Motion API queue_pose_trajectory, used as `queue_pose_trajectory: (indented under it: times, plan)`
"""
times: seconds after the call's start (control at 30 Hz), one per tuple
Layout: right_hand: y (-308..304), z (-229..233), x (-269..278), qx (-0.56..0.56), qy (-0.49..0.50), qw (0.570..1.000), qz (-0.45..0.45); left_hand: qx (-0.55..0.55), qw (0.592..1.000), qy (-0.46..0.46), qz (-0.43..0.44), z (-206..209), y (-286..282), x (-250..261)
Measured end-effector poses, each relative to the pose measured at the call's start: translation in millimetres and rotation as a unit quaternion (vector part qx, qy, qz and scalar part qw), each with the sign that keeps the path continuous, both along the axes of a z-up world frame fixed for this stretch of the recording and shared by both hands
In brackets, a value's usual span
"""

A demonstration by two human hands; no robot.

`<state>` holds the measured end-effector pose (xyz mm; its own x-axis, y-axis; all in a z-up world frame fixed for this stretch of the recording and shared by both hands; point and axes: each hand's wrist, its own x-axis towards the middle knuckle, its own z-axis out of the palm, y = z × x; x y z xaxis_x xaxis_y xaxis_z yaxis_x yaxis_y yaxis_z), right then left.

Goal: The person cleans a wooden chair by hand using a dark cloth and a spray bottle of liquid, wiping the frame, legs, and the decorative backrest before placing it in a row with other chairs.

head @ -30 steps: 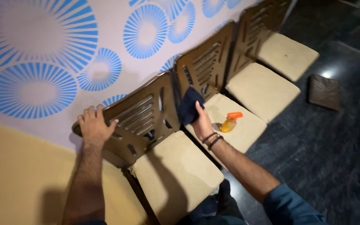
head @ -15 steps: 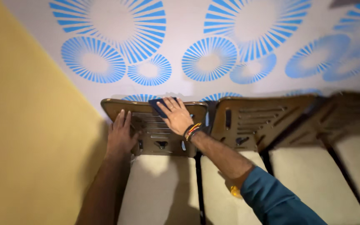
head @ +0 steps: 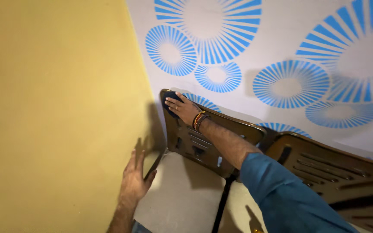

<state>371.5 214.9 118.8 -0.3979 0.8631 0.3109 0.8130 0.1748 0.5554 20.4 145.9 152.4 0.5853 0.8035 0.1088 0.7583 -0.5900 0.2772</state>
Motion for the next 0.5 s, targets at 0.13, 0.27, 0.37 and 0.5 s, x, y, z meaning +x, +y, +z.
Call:
queue_pose_trajectory:
  times: [0.13, 0.27, 0.37, 0.5]
  plan:
    - [-4, 8, 7, -0.064, -0.09, 0.994, 0.0, -0.036, 0.999, 0.008, 0.024, -23, 6, 7]
    - [-67, 14, 23, -0.164, -0.176, 0.97, -0.028, -0.089, 0.996, -0.009, 0.027, -45, 7, 27]
    - [-126, 14, 46, -0.202, -0.179, 0.963, -0.015, -0.073, 0.997, -0.031, 0.022, -63, -2, 36]
    - [-197, 17, 74, -0.263, -0.118, 0.957, -0.01, -0.084, 0.994, -0.063, 0.043, -83, -33, 54]
